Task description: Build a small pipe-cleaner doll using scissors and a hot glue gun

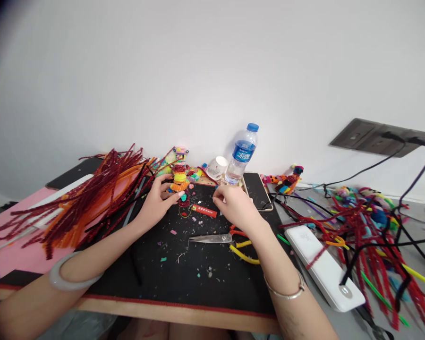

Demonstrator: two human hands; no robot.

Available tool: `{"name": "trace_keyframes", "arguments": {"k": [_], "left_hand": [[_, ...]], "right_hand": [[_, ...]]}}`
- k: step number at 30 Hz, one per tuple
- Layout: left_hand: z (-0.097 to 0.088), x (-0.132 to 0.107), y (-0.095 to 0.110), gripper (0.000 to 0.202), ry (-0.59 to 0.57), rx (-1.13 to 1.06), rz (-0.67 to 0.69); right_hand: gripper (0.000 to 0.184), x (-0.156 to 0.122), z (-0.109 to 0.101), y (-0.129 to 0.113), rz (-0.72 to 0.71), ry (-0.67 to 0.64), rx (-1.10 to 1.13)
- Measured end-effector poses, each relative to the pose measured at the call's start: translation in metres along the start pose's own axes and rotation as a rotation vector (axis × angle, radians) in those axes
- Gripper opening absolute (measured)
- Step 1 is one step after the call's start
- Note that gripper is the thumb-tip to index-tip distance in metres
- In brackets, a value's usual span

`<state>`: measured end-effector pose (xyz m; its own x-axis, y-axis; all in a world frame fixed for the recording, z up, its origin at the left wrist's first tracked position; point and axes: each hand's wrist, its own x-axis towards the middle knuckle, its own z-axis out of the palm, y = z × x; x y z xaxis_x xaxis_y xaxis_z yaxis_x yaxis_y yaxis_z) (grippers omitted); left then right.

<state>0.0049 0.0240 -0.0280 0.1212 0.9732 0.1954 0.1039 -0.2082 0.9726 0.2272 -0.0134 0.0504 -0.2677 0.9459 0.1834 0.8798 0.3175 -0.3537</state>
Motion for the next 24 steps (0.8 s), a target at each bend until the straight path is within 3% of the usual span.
{"name": "trace_keyframes", "arguments": {"k": [6, 12, 14, 18, 22, 24], "left_hand": [[-0.004, 0.000, 0.003, 0.047, 0.034, 0.235, 0.064], [-0.002, -0.008, 0.011, 0.032, -0.213, 0.583, 0.088], [-0.002, -0.010, 0.016, 0.032, -0.232, 0.685, 0.096], [-0.011, -0.005, 0.026, 0.035, -0.113, 0.773, 0.115], [-0.040, 0.012, 0.028, 0.024, 0.085, 0.913, 0.079], [-0.055, 0.019, 0.025, 0.024, 0.059, 0.984, 0.015]], "right_hand": [[0.015, -0.017, 0.025, 0.017, -0.002, 0.170, -0.007], [0.016, -0.023, 0.038, 0.022, -0.051, 0.323, -0.072], [0.016, -0.023, 0.040, 0.022, -0.069, 0.360, -0.068], [0.017, -0.025, 0.041, 0.023, -0.085, 0.455, -0.034], [0.020, -0.027, 0.040, 0.023, -0.087, 0.520, -0.006], [0.021, -0.027, 0.040, 0.023, -0.087, 0.511, -0.002]]}}
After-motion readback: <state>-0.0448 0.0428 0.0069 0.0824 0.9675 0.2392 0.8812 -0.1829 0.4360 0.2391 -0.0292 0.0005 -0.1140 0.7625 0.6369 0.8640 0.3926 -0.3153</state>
